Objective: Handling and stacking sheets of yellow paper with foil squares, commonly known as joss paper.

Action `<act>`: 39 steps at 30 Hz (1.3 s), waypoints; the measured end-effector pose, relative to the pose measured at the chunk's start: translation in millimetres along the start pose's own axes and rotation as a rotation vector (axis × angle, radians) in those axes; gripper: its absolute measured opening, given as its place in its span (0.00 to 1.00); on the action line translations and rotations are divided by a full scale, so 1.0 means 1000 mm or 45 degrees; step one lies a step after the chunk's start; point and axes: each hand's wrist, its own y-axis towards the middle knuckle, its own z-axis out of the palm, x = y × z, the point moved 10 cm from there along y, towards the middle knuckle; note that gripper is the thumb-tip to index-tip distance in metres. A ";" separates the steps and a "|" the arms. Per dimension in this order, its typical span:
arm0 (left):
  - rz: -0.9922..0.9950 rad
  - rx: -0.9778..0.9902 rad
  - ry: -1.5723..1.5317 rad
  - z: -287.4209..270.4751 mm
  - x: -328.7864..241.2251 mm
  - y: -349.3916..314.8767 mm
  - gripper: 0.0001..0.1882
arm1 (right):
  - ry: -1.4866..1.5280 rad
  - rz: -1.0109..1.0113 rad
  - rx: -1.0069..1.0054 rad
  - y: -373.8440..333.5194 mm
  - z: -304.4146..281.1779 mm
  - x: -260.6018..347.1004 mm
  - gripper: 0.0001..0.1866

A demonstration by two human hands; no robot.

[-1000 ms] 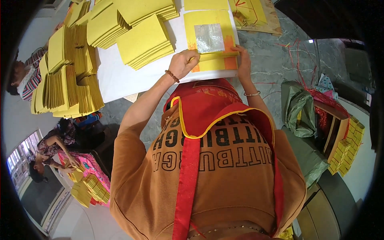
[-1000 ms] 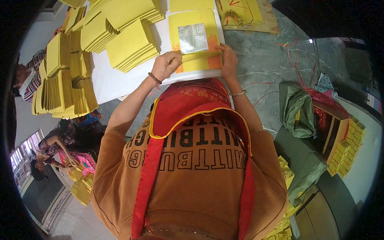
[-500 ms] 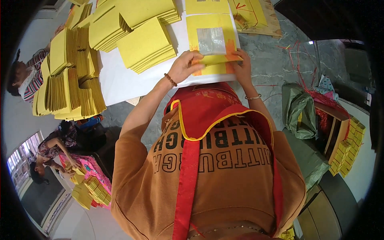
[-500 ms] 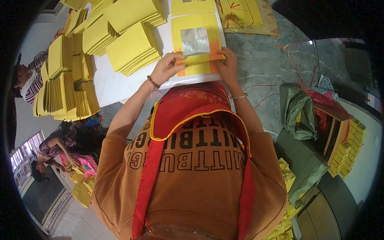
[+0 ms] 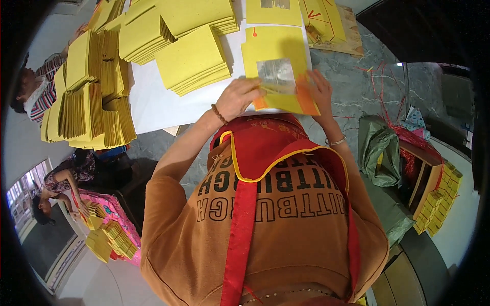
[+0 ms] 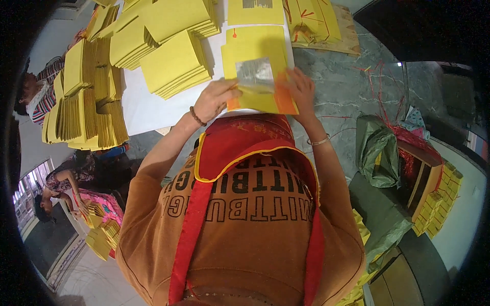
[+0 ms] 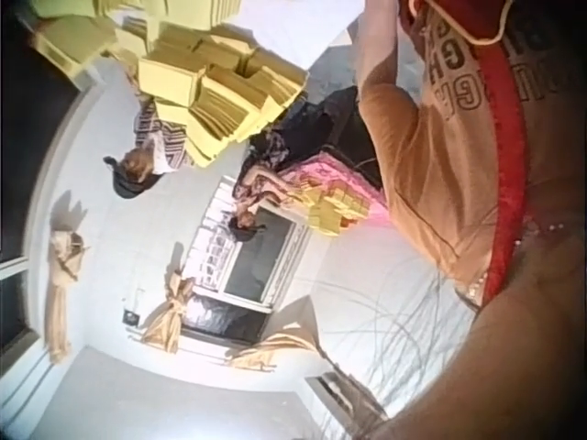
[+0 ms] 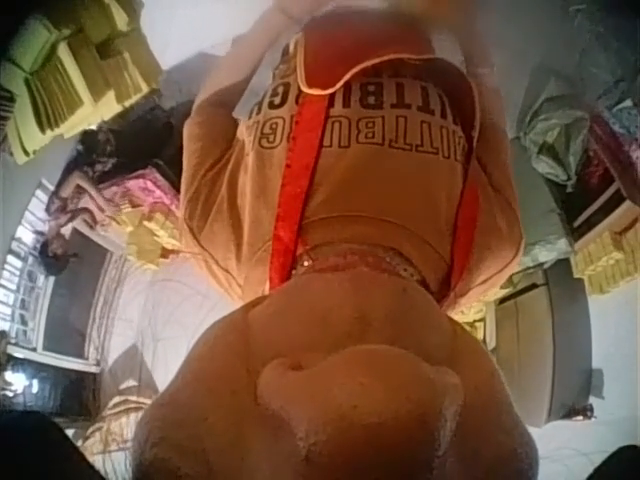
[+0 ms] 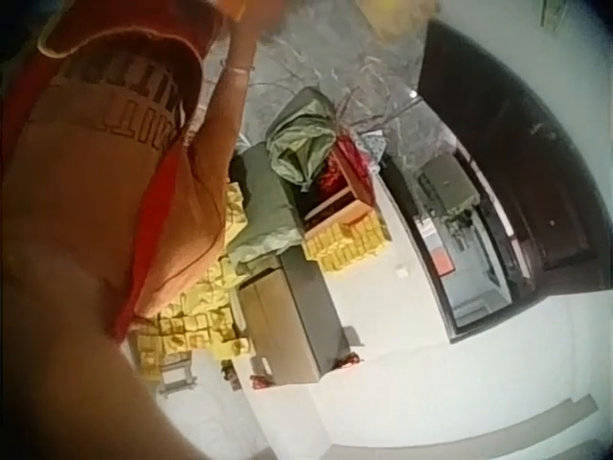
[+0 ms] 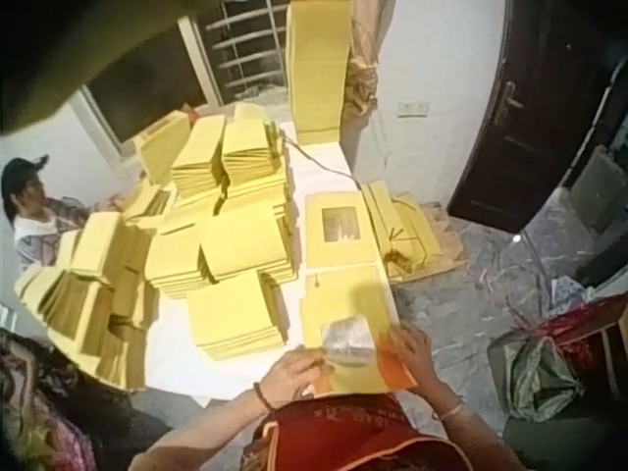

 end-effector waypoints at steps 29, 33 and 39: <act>-1.227 -0.444 -0.915 0.044 0.104 -0.027 0.16 | 0.586 0.965 0.031 0.016 0.052 -0.054 0.22; -1.152 -0.336 -0.910 0.012 0.059 -0.013 0.21 | 0.582 0.955 0.055 0.015 0.055 -0.060 0.22; -0.191 0.078 0.271 0.023 -0.009 0.040 0.29 | 0.641 0.884 -0.029 0.015 0.059 -0.061 0.21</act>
